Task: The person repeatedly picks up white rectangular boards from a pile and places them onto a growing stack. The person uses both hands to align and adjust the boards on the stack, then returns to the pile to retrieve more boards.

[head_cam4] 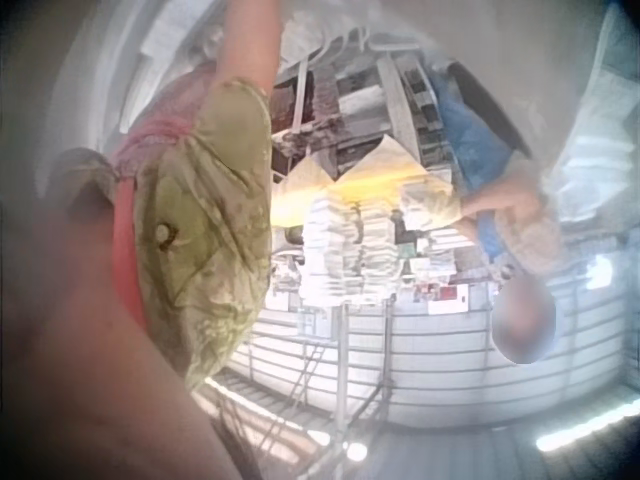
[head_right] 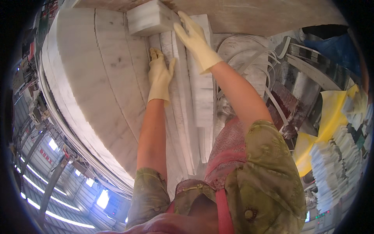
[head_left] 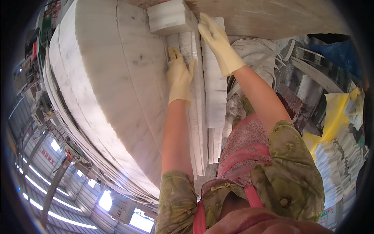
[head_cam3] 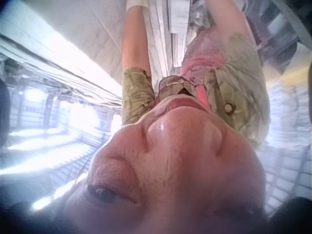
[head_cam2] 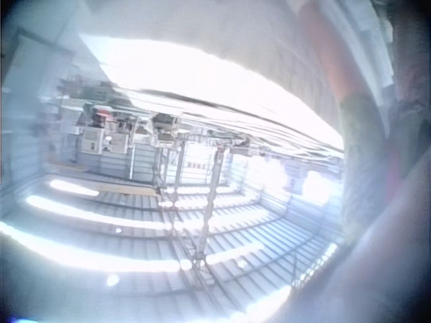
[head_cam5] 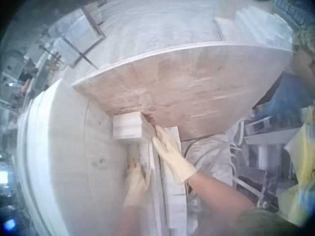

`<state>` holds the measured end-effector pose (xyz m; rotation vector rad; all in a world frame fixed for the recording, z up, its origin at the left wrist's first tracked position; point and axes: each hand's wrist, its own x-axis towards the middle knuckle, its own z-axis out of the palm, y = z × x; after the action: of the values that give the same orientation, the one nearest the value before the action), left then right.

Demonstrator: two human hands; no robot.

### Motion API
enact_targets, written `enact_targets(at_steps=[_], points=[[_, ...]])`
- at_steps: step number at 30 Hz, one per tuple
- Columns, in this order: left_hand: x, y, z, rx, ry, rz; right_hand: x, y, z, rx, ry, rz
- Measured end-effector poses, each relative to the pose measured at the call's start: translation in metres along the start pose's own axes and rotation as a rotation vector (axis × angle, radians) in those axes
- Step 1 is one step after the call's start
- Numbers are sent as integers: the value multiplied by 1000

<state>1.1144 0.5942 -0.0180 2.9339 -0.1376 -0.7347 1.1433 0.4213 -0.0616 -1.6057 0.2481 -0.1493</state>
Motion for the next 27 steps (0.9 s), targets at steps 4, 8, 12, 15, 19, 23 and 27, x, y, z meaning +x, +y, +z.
enact_targets(at_steps=[4,8,12,15,19,23,27], points=[[0,0,-1,-3,-8,8,29,-14,24,-73,-23,58],[-1,3,-1,10,-19,0,48,-34,54,-196,183,42],[-3,5,-1,-67,17,-1,52,-33,49,-297,-6,84],[-3,7,-2,-92,7,-10,55,-28,39,-368,-73,73],[-3,8,-5,-136,-24,-17,60,-37,36,-357,-33,59],[-6,7,-6,-227,-20,-12,57,-53,38,-364,-32,102],[-5,6,-6,-307,2,-26,53,-53,38,-75,75,76]])
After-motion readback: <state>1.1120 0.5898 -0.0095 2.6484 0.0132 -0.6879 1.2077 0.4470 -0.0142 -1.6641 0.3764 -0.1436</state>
